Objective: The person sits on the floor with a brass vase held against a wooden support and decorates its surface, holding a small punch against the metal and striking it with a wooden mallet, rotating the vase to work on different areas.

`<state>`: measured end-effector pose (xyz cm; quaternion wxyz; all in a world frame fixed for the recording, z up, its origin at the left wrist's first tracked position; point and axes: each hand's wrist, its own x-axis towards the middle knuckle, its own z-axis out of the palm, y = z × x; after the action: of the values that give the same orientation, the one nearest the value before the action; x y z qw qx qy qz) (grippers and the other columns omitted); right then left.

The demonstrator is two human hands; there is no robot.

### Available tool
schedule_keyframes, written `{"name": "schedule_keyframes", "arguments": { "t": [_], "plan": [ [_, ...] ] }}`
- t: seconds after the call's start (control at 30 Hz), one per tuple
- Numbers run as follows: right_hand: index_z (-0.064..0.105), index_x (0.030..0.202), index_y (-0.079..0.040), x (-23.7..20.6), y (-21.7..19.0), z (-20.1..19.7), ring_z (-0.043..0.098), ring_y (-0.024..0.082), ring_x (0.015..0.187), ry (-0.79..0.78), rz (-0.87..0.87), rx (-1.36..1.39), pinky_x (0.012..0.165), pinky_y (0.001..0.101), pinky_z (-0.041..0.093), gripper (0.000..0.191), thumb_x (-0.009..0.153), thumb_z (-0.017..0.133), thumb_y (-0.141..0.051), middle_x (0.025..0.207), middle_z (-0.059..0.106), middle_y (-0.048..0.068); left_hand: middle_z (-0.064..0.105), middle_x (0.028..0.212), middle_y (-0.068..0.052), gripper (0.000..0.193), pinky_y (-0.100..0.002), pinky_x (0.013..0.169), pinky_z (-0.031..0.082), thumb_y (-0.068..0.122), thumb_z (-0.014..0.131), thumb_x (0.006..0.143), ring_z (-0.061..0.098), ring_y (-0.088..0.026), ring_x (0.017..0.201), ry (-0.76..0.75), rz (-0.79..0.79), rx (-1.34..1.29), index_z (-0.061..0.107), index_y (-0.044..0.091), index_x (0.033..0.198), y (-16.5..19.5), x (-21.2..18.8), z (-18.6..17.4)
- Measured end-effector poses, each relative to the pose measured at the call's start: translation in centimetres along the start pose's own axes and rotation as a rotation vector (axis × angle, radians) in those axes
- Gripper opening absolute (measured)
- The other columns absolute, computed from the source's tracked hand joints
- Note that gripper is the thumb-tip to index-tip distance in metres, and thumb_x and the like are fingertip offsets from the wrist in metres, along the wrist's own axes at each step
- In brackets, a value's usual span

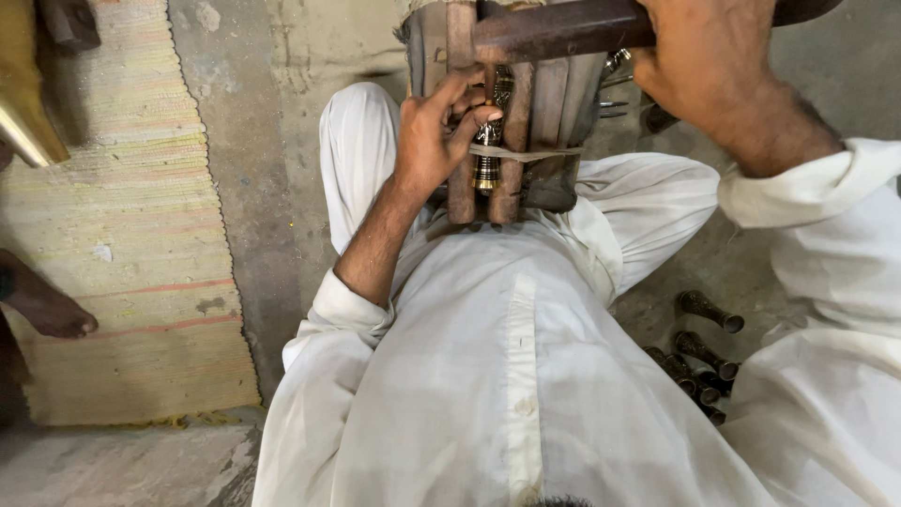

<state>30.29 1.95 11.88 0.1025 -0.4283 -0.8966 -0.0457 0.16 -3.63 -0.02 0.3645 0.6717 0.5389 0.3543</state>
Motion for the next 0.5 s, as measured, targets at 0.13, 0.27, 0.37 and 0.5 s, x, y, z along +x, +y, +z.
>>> {"name": "schedule_keyframes", "arguments": {
  "t": [0.13,0.27,0.37,0.5],
  "plan": [
    [0.07,0.104,0.004,-0.19,0.68,0.22,0.065,0.032,0.083,-0.053,0.102,0.061,0.078,0.0464,0.045,0.023,0.096,0.081,-0.014,0.085,0.067,0.016,0.076,0.084,-0.007,0.045,-0.032,0.072,0.062,0.018,0.084,0.096,0.078,-0.015,0.086,0.084,0.227,-0.081,0.064,0.009,0.135,0.36,0.14,-0.07],
    [0.072,0.105,-0.001,-0.13,0.58,0.41,0.067,0.029,0.084,0.012,0.063,0.075,0.078,0.0448,0.047,0.022,0.093,0.083,-0.016,0.085,0.068,0.012,0.078,0.093,-0.009,0.045,-0.031,0.068,0.061,0.019,0.083,0.097,0.077,-0.016,0.085,0.079,0.253,-0.094,0.063,0.009,0.136,0.66,0.17,-0.31],
    [0.067,0.1,0.004,-0.01,0.4,0.28,0.063,0.033,0.074,-0.123,0.347,0.303,0.07,0.0459,0.047,0.034,0.102,0.086,-0.024,0.083,0.063,0.017,0.074,0.084,-0.012,0.046,-0.034,0.063,0.059,0.019,0.084,0.095,0.074,-0.02,0.074,0.023,0.102,-0.025,0.065,0.01,0.136,0.75,0.1,-0.3],
    [0.073,0.105,-0.004,0.04,0.32,0.02,0.067,0.028,0.078,0.015,0.128,0.055,0.074,0.044,0.048,0.02,0.092,0.082,-0.017,0.082,0.068,0.008,0.08,0.11,-0.008,0.044,-0.031,0.082,0.066,0.016,0.08,0.1,0.08,-0.02,0.102,0.086,0.322,-0.099,0.061,0.011,0.139,0.59,0.26,-0.24]
  ]
}}
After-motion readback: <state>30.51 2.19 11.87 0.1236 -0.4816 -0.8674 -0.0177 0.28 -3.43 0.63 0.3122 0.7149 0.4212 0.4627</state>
